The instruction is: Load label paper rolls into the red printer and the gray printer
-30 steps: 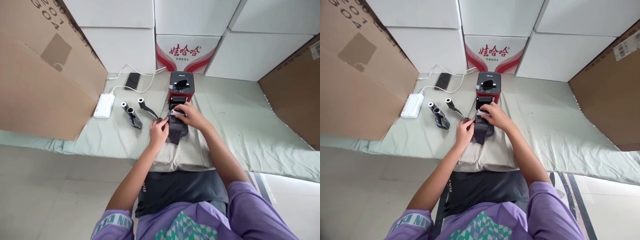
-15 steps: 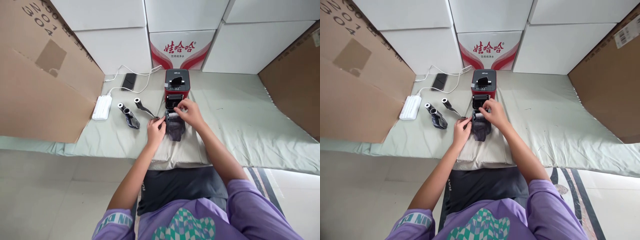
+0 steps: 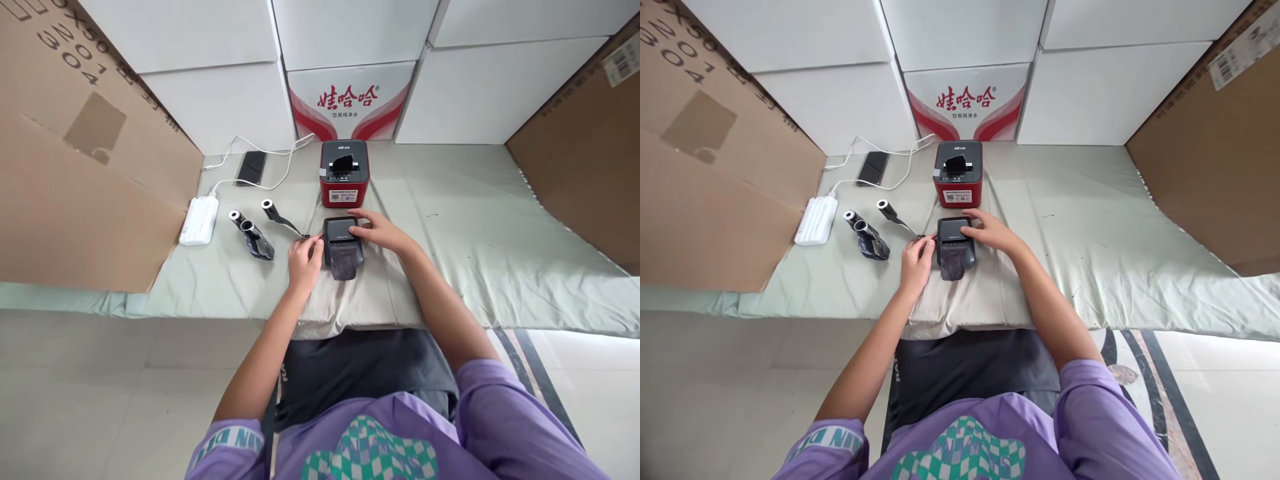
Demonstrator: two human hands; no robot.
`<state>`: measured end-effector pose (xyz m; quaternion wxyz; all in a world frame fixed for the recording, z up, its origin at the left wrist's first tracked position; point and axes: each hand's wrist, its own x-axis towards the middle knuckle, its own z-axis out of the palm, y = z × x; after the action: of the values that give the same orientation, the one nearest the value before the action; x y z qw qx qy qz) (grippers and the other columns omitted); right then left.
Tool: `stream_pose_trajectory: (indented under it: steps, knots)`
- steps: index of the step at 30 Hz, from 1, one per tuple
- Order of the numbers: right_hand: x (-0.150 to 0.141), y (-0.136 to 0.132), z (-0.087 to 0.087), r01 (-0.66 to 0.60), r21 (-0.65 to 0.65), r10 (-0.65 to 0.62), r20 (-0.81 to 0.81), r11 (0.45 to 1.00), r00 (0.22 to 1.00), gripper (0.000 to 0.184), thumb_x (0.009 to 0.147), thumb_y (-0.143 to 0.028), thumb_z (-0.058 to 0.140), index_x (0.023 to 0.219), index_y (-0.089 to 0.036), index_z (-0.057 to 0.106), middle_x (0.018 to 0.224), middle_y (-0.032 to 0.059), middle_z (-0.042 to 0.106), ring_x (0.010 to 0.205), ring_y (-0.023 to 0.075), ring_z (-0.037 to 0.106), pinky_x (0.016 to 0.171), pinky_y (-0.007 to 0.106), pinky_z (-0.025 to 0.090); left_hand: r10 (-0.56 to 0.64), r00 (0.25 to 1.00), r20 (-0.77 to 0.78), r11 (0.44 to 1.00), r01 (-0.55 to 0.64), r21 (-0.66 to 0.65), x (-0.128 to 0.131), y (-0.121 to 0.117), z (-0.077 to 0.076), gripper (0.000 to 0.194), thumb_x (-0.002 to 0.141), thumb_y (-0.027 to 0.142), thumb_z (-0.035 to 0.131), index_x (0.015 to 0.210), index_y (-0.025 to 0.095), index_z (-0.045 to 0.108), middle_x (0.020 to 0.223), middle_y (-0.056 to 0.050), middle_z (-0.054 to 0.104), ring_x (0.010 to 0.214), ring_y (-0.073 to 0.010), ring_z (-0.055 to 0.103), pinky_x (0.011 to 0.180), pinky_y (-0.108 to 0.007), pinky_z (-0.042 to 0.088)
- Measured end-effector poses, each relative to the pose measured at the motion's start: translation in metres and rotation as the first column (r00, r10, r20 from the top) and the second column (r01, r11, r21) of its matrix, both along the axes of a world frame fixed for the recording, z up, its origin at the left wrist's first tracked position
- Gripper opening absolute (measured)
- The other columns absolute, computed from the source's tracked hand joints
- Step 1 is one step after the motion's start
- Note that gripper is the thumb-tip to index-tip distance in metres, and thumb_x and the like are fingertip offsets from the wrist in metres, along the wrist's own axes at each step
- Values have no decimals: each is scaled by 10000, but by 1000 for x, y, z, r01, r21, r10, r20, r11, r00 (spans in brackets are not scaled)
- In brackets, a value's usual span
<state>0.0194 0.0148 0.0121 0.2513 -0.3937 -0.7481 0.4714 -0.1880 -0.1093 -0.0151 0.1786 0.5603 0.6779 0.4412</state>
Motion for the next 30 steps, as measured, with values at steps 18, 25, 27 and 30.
stream_pose_trajectory:
  steps: [18, 25, 27, 30]
  knots:
    - [-6, -1, -1, -72, -144, 68, -31, 987, 997, 645, 826, -323, 709, 1450, -227, 577, 1393, 128, 639, 573, 72, 540, 527, 266, 513, 59, 998, 4, 998, -59, -31, 5, 7, 4, 178, 974, 389, 638, 1037, 249, 728, 1032, -43, 799, 1080, -250, 712, 1056, -405, 495]
    - [-7, -34, -13, 134, -137, -151, -121, 981, 981, 662, 869, -427, 689, 1485, -216, 567, 1225, 125, 728, 649, 146, 606, 565, 307, 553, 41, 999, -7, 999, -41, -11, 5, 2, 1, 265, 984, 375, 615, 1095, 211, 791, 1114, -96, 810, 1101, -277, 717, 1080, -455, 505]
    - [-5, -55, -15, 203, -170, -226, -130, 964, 965, 607, 930, -474, 606, 1476, -209, 592, 922, 69, 748, 600, 177, 595, 567, 350, 564, 34, 998, -60, 999, -36, -17, 8, -4, 3, 279, 990, 336, 597, 1136, 212, 800, 1162, -103, 806, 1153, -289, 712, 1143, -500, 467]
    - [-1, -82, -14, 294, -169, -316, -116, 941, 942, 593, 977, -530, 503, 1470, -220, 614, 723, 32, 692, 627, 242, 632, 622, 429, 598, 12, 998, -56, 999, -14, -47, 18, -12, 10, 319, 1008, 310, 551, 1190, 225, 799, 1206, -103, 800, 1181, -303, 725, 1149, -517, 482]
